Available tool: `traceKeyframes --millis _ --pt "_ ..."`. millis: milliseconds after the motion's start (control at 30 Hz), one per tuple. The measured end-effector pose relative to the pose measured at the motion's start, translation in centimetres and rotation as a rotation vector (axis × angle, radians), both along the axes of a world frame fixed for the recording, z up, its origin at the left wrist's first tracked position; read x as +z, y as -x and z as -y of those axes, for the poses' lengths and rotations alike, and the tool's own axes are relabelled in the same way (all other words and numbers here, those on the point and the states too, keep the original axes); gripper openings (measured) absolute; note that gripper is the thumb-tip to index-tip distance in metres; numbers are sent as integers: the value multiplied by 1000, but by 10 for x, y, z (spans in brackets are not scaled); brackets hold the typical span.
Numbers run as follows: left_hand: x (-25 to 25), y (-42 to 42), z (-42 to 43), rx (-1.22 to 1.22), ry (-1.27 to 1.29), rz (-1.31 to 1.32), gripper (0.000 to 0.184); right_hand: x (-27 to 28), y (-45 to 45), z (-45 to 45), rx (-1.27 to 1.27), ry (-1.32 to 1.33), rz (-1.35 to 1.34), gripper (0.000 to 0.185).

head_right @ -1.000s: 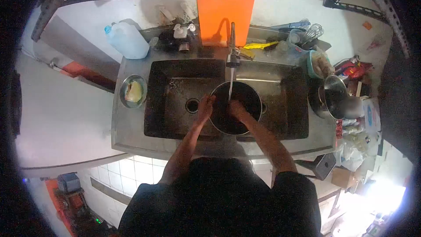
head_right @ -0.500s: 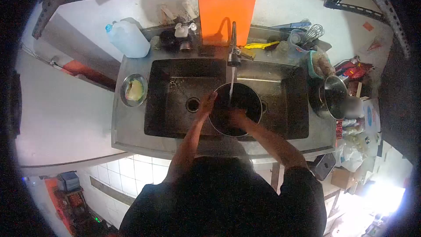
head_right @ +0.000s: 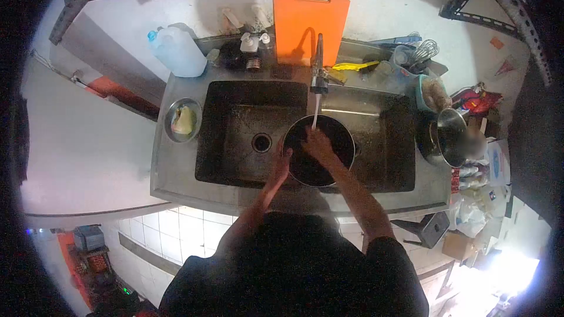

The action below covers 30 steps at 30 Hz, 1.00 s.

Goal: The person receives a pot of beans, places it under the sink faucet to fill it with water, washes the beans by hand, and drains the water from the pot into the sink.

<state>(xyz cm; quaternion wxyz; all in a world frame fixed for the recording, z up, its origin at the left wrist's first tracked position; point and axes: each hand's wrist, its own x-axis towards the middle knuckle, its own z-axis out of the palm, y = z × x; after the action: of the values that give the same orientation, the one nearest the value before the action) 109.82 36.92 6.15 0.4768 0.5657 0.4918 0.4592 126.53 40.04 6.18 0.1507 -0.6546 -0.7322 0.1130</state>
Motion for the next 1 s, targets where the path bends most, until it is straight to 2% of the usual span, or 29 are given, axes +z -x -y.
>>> traceKeyframes --millis 33,100,233,300,333,367,467,533,600,667,733,767,800,833,867,900,933,967,1000 --pt "4 2 -5 -51 6 11 65 2 9 -4 1 -1 3 37" --pt "11 0 -11 -97 4 26 65 7 24 -13 347 356 175 31" --pt "15 8 -14 -138 73 26 66 20 20 -2 428 308 169 22" --pt "8 8 -18 -197 79 55 66 25 5 -11 444 -166 133 20" --pt "-2 7 -20 -181 89 41 67 21 -10 -16 444 -160 133 20" --pt "-8 7 -17 -169 104 25 68 8 -30 -19 312 68 -36 21" --pt "15 3 -9 -79 133 32 67 -39 -62 -17 47 360 -241 26" --pt "9 1 -8 -52 189 -20 66 -29 -62 -5 -83 431 -271 30" --pt "1 -2 -3 -34 248 -82 65 25 -30 11 -155 385 -149 55" --pt "-6 -5 -2 10 291 58 65 13 -23 10 -122 313 -236 60" --pt "19 -1 -2 -19 274 3 63 -32 -26 7 -84 251 -333 65" --pt "29 1 -3 -50 251 -50 62 -77 -40 -1 -22 501 -555 65" --pt "6 1 2 -50 248 -56 62 -80 -37 0 20 615 -670 65" --pt "-35 -2 4 -11 50 -69 59 -82 -33 0 51 736 -779 65" --pt "-37 -3 2 10 -45 -71 57 -56 -16 17 179 397 -320 56" --pt "-40 -3 1 32 -140 -76 56 -51 -6 27 249 243 -95 51" --pt "-2 -1 -3 -7 46 -40 55 -49 2 37 288 74 135 47" --pt "19 0 -6 -48 229 -4 55 -66 5 37 204 -12 46 41" --pt "15 1 -7 -54 233 -4 55 -68 4 36 159 -56 2 38"
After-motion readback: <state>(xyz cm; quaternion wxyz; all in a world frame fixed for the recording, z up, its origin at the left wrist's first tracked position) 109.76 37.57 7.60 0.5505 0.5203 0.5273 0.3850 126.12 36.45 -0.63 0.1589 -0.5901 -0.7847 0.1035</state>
